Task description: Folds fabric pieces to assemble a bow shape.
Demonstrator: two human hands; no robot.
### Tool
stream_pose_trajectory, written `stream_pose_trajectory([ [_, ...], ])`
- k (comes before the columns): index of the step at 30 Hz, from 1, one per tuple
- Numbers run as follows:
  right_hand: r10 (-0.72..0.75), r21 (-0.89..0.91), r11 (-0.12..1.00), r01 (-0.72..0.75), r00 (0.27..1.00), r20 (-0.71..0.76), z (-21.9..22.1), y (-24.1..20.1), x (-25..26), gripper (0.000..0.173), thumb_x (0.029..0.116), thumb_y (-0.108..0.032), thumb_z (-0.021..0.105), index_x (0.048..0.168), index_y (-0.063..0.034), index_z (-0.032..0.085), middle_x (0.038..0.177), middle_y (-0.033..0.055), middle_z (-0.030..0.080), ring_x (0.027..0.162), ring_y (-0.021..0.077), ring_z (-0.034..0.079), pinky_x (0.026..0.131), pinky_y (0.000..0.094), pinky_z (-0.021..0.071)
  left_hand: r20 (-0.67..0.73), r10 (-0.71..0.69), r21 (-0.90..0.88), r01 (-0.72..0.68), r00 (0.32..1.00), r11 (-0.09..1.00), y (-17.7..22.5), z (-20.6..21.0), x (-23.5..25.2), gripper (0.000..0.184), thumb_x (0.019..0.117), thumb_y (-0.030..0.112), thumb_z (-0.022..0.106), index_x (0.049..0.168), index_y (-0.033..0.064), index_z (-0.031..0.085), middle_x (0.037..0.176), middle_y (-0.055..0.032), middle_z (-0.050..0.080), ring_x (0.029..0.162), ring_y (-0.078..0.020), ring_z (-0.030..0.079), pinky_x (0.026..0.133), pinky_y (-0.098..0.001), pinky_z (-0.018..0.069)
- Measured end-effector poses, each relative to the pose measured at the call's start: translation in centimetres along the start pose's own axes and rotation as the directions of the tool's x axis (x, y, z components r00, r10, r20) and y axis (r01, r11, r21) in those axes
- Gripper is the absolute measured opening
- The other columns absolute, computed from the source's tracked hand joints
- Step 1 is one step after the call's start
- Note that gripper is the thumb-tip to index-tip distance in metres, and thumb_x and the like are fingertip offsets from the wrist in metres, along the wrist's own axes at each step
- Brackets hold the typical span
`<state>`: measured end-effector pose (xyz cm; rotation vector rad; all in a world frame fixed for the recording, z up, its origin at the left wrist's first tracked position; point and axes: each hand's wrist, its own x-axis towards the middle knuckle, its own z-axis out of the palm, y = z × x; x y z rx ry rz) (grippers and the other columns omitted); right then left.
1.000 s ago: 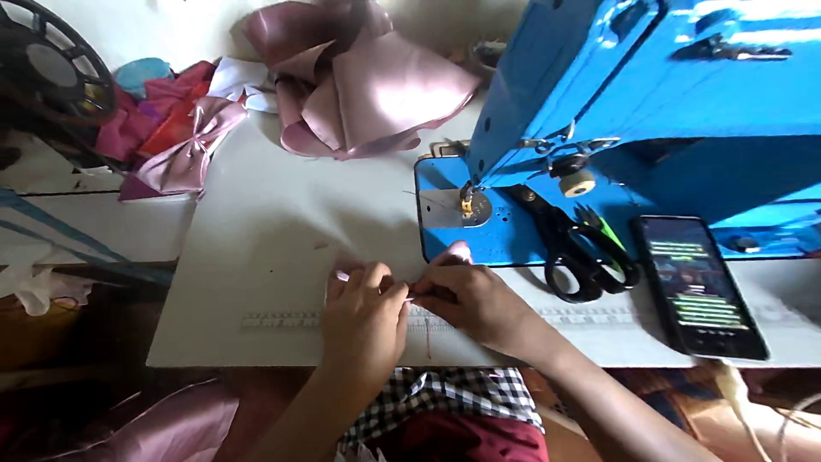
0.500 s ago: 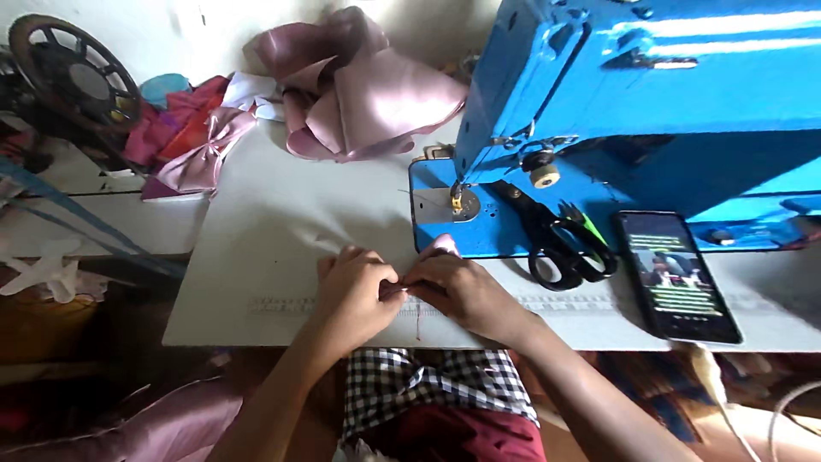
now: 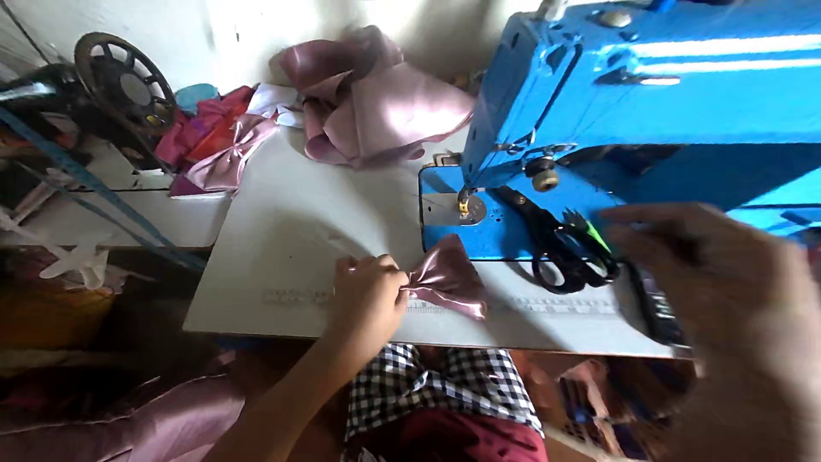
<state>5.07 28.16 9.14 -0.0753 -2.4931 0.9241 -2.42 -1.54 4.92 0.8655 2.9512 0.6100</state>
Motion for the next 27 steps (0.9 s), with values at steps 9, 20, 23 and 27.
stream_pose_trajectory([
  [9,0.015,0.076,0.997,-0.017,0.999,0.034,-1.5,0.5,-2.3,0.031,0.1053,-0.026,0.053,0.116,0.0007,0.066,0.089,-0.006,0.065,0.072,-0.0114,0.052,0.065,0.0101,0.0456,-0.348,0.079,0.15,-0.028,0.934,0.988,0.5,3.1,-1.5,0.012,0.0892,0.014,0.069,0.095,0.0137,0.08,0.102,-0.0037,0.075,0.097,-0.0241,0.071,0.094,-0.0554,0.0462],
  [20,-0.123,0.369,0.928,-0.043,0.902,0.413,7.9,-3.3,-5.6,0.026,0.105,-0.016,0.048,0.115,-0.0052,0.069,0.085,-0.0016,0.068,0.07,-0.0008,0.062,0.067,0.0156,0.0539,-0.444,-0.067,-0.231,-0.042,0.893,0.972,0.3,2.9,-0.7,0.01,0.0867,0.015,0.068,0.091,0.0084,0.075,0.089,-0.0028,0.074,0.081,-0.0139,0.068,0.085,-0.0451,0.0489],
  [23,-0.088,0.449,0.89,-0.083,0.933,0.349,9.3,-4.2,-5.0,0.018,0.1024,-0.013,0.054,0.11,-0.0044,0.068,0.09,-0.0024,0.073,0.077,-0.0009,0.068,0.071,0.016,0.0577,-0.384,-0.132,-0.394,-0.032,0.914,0.919,0.6,2.4,-0.3,0.011,0.0881,0.015,0.07,0.094,0.0075,0.075,0.091,-0.001,0.074,0.084,-0.0088,0.068,0.087,-0.041,0.0502],
  [27,-0.031,0.35,0.936,-0.035,0.983,0.179,11.3,-4.8,-4.4,0.018,0.0975,-0.014,0.059,0.103,-0.0054,0.074,0.096,0.0049,0.072,0.082,0.003,0.067,0.073,0.0161,0.0558,-0.384,-0.125,-0.375,-0.031,0.915,0.926,1.0,3.0,-0.1,0.012,0.0876,0.014,0.07,0.095,0.007,0.076,0.093,-0.002,0.075,0.086,-0.0114,0.07,0.091,-0.0471,0.0495],
])
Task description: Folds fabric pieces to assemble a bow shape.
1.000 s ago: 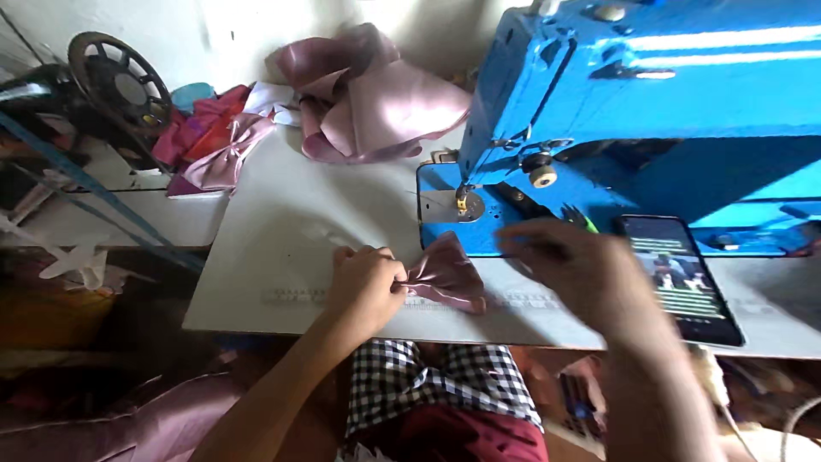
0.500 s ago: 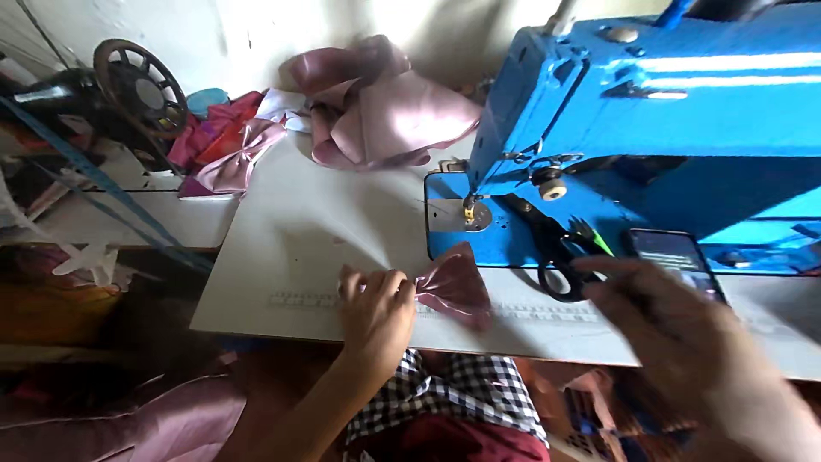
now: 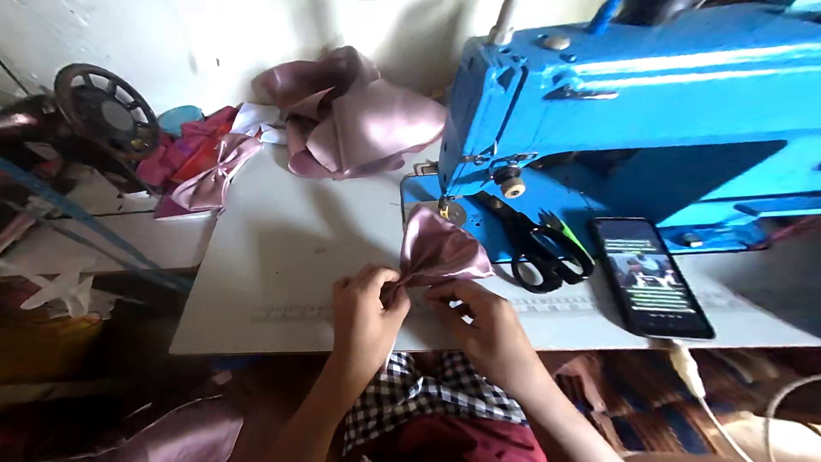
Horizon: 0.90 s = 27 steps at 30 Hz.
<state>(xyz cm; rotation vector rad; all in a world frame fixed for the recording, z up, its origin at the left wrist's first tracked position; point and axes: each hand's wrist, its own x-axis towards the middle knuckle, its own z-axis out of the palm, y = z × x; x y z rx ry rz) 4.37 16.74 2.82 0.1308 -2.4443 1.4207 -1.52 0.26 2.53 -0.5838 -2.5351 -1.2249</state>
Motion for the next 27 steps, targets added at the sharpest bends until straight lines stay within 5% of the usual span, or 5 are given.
stream_pose_trajectory([
  [4,0.004,-0.042,0.999,-0.008,0.995,-0.096,1.2,0.3,0.3,0.017,0.0954,-0.015,0.064,0.099,-0.0064,0.077,0.097,0.0081,0.072,0.082,0.0029,0.068,0.074,0.0144,0.0554,-0.028,0.0,0.041,0.001,1.0,0.999,0.2,0.5,-0.2,0.011,0.0863,0.013,0.07,0.094,0.0069,0.076,0.093,-0.0025,0.075,0.085,-0.012,0.07,0.089,-0.047,0.0499],
  [15,0.031,-0.071,0.997,-0.037,0.996,-0.086,1.8,0.9,0.5,0.016,0.0945,-0.018,0.066,0.096,-0.0084,0.079,0.09,0.0047,0.074,0.079,0.0049,0.069,0.073,0.0177,0.0547,0.019,-0.005,0.05,0.004,1.0,0.999,0.0,0.7,-0.6,0.012,0.0865,0.013,0.071,0.095,0.0065,0.076,0.094,-0.0033,0.075,0.087,-0.0123,0.07,0.092,-0.046,0.0502],
  [23,0.04,-0.146,0.988,-0.043,0.999,-0.019,1.8,0.6,0.8,0.015,0.0943,-0.015,0.066,0.095,-0.0065,0.079,0.093,0.0105,0.075,0.085,0.0175,0.072,0.078,0.0307,0.0585,0.033,0.006,0.056,-0.008,0.999,0.998,-0.2,0.6,-0.8,0.012,0.0864,0.012,0.071,0.094,0.0051,0.077,0.094,-0.0058,0.075,0.089,-0.0136,0.07,0.089,-0.0416,0.053],
  [27,0.113,-0.117,0.987,-0.109,0.993,0.025,1.6,0.2,0.9,0.017,0.0963,-0.013,0.064,0.098,-0.0024,0.077,0.096,0.0137,0.074,0.088,0.0237,0.072,0.079,0.0391,0.0587,0.06,0.051,0.068,-0.055,0.997,0.996,-0.4,0.9,-0.8,0.014,0.0866,0.01,0.069,0.094,0.0009,0.076,0.094,-0.0108,0.073,0.086,-0.0123,0.07,0.08,-0.027,0.0569],
])
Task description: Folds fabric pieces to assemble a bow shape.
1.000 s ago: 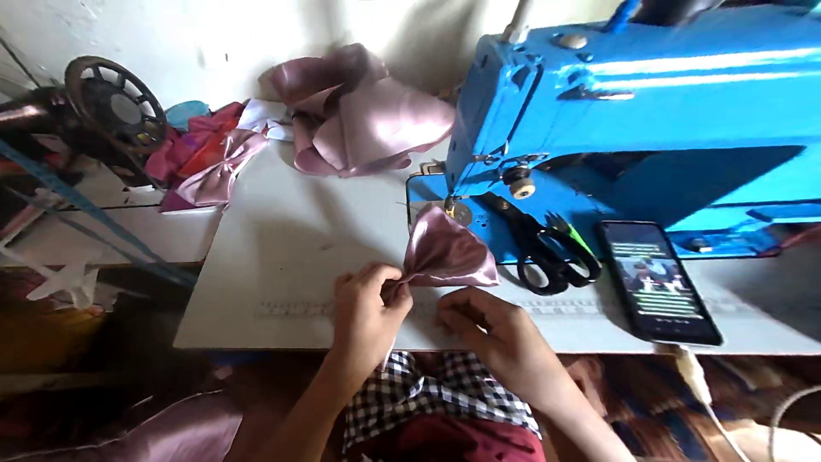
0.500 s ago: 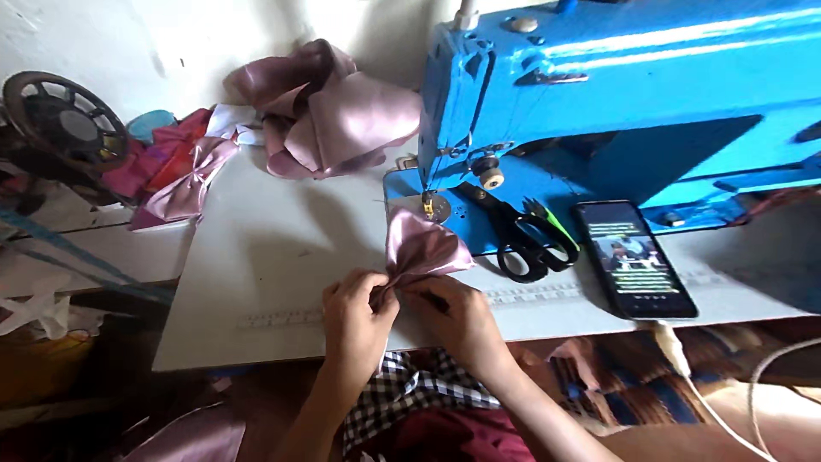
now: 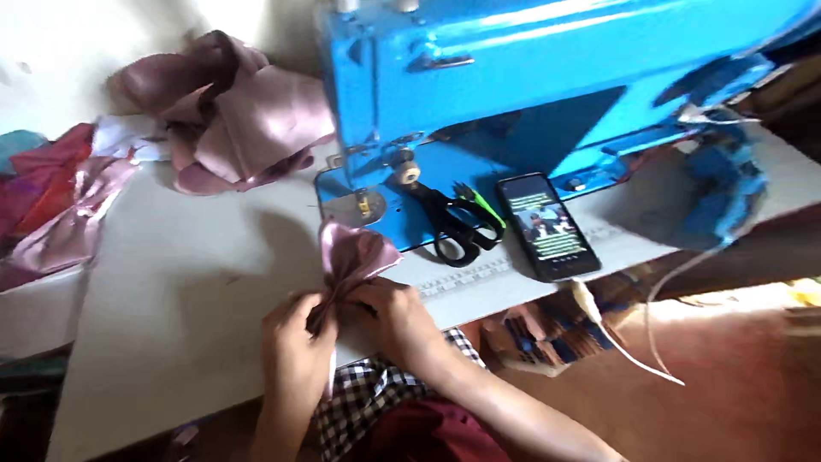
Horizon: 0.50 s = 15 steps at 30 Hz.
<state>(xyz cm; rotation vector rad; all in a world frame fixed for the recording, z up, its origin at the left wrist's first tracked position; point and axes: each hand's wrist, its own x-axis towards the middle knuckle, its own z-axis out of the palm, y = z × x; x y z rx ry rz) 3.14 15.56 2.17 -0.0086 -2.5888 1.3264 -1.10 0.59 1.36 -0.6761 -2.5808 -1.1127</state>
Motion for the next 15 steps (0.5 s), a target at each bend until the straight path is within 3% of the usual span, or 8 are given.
stream_pose_trajectory([
  [4,-0.044,-0.057,0.998,0.042,0.998,-0.034,0.5,0.0,0.0,0.015,0.0954,-0.009,0.064,0.096,0.0015,0.075,0.094,0.0167,0.073,0.085,0.0289,0.073,0.073,0.0444,0.0595,0.038,0.0,0.012,-0.001,0.999,1.0,0.1,-0.2,0.3,0.014,0.0881,0.012,0.068,0.094,0.0015,0.076,0.097,-0.0115,0.072,0.089,-0.0114,0.069,0.081,-0.0251,0.0555],
  [8,-0.082,-0.168,0.983,0.074,0.996,-0.038,1.2,-0.4,-0.2,0.014,0.0954,-0.007,0.063,0.092,0.0022,0.074,0.094,0.0175,0.072,0.085,0.0309,0.073,0.071,0.0436,0.0599,0.047,0.003,0.021,-0.004,0.999,1.0,-0.1,-0.4,0.4,0.014,0.0887,0.013,0.068,0.094,0.0034,0.077,0.097,-0.0098,0.072,0.09,-0.0105,0.068,0.081,-0.0239,0.0541],
  [15,-0.05,-0.075,0.995,0.064,0.984,0.171,-0.1,-0.7,-0.2,0.021,0.0981,-0.002,0.055,0.106,0.0043,0.073,0.113,0.0206,0.07,0.107,0.034,0.068,0.09,0.0435,0.0561,0.021,0.005,-0.022,-0.004,1.0,1.0,-0.4,-0.4,0.5,0.014,0.0873,0.015,0.07,0.093,0.0049,0.078,0.099,-0.0096,0.069,0.093,-0.005,0.064,0.082,-0.0152,0.0512],
])
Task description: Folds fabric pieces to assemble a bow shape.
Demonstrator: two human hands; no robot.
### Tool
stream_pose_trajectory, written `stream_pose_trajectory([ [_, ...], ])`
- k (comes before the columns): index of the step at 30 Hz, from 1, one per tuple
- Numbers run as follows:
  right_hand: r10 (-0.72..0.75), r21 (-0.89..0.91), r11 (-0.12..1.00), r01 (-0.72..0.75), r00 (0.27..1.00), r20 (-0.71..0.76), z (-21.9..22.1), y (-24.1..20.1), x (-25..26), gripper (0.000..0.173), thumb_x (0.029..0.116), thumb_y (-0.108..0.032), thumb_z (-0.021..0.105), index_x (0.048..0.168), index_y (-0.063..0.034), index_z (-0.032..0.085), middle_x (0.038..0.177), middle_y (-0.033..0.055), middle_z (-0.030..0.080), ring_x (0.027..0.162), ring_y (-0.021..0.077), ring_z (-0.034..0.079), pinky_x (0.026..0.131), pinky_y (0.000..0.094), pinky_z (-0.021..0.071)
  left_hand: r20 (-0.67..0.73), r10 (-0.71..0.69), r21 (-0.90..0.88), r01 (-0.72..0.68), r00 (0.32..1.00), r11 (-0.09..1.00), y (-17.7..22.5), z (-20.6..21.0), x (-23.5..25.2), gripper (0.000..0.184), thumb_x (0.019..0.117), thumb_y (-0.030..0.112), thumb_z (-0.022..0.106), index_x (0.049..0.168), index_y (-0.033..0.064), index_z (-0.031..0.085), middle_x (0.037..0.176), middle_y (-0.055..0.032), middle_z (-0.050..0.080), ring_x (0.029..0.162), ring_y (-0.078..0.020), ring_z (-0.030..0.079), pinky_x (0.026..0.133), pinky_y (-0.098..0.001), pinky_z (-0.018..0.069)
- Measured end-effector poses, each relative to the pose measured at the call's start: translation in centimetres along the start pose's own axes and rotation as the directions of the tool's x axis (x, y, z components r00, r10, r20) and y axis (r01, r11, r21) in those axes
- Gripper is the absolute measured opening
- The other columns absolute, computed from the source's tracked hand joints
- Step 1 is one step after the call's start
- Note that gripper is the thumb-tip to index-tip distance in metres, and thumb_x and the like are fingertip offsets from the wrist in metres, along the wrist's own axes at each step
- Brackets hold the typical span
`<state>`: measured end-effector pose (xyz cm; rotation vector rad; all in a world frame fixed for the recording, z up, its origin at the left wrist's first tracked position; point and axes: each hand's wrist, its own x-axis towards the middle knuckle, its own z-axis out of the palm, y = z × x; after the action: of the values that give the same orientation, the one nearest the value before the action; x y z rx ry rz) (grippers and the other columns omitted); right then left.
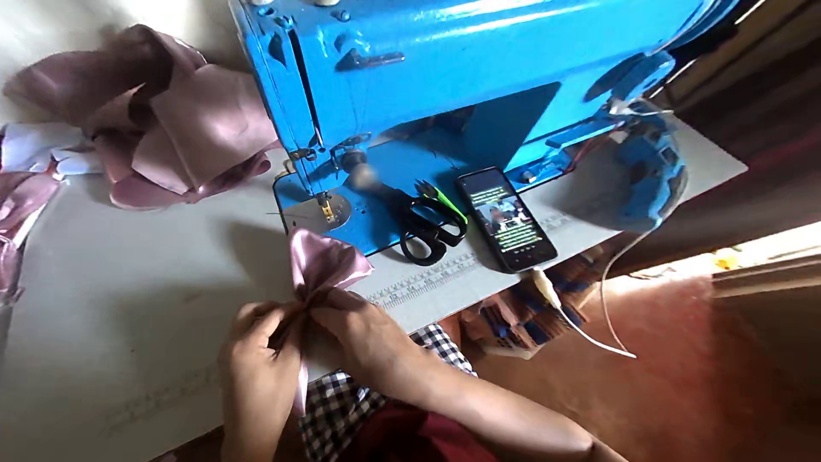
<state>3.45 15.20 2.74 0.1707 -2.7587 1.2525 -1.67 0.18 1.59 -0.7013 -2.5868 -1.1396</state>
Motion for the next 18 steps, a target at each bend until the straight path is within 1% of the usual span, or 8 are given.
stream_pose_trajectory([
  [2,-0.016,0.045,0.999,0.019,0.998,-0.052,0.1,0.2,-0.1,0.02,0.0959,-0.001,0.057,0.104,0.0036,0.075,0.109,0.02,0.071,0.105,0.0324,0.069,0.09,0.0423,0.0564,-0.03,0.012,-0.036,-0.013,0.999,0.999,-0.3,0.1,-0.1,0.014,0.0867,0.015,0.071,0.092,0.0042,0.078,0.102,-0.0104,0.067,0.094,-0.0028,0.063,0.082,-0.0124,0.05],
  [4,-0.042,0.08,0.995,0.054,0.989,-0.143,0.5,0.6,-0.2,0.018,0.0939,-0.001,0.06,0.1,0.0025,0.076,0.099,0.018,0.071,0.095,0.0287,0.07,0.084,0.0391,0.0576,-0.067,0.023,-0.074,-0.028,0.997,0.997,-0.5,0.2,-0.2,0.013,0.0864,0.013,0.071,0.091,0.0026,0.078,0.106,-0.0124,0.065,0.094,-0.0012,0.062,0.082,-0.0103,0.05],
  [5,-0.043,0.091,0.994,0.059,0.985,-0.165,0.5,0.6,-0.2,0.018,0.0937,-0.002,0.06,0.1,0.0019,0.077,0.097,0.017,0.072,0.092,0.0271,0.07,0.082,0.0379,0.0578,-0.083,0.024,-0.09,-0.031,0.996,0.995,-0.5,0.3,-0.3,0.013,0.0862,0.013,0.071,0.091,0.0023,0.078,0.108,-0.0133,0.064,0.093,-0.0001,0.063,0.081,-0.0095,0.0507],
  [10,-0.043,0.098,0.993,0.066,0.973,-0.225,0.9,0.9,-0.3,0.017,0.0927,0.0,0.061,0.098,0.0015,0.077,0.093,0.016,0.071,0.088,0.0259,0.07,0.078,0.0368,0.0582,-0.094,0.034,-0.112,-0.044,0.995,0.993,-0.5,0.4,-0.5,0.014,0.085,0.012,0.072,0.092,0.0024,0.079,0.115,-0.0162,0.061,0.084,0.0038,0.062,0.074,-0.0078,0.0516],
  [14,-0.054,0.102,0.991,0.084,0.961,-0.27,1.2,1.1,-0.2,0.016,0.0928,-0.002,0.061,0.095,0.0008,0.076,0.091,0.0147,0.071,0.086,0.0241,0.07,0.077,0.0351,0.0583,-0.095,0.029,-0.156,-0.043,0.995,0.987,-0.4,0.4,-0.7,0.014,0.084,0.011,0.072,0.092,0.0015,0.079,0.116,-0.0156,0.06,0.085,0.0049,0.062,0.074,-0.0072,0.0522],
  [18,-0.03,0.121,0.99,0.073,0.944,-0.328,1.4,1.1,-0.2,0.014,0.093,-0.004,0.063,0.093,0.0004,0.076,0.089,0.0136,0.072,0.082,0.0216,0.071,0.074,0.0329,0.0588,-0.11,0.055,-0.159,-0.072,0.992,0.985,-0.2,0.7,-0.9,0.015,0.084,0.009,0.07,0.092,-0.0013,0.078,0.115,-0.0177,0.061,0.087,0.0037,0.061,0.076,-0.0072,0.0509],
])
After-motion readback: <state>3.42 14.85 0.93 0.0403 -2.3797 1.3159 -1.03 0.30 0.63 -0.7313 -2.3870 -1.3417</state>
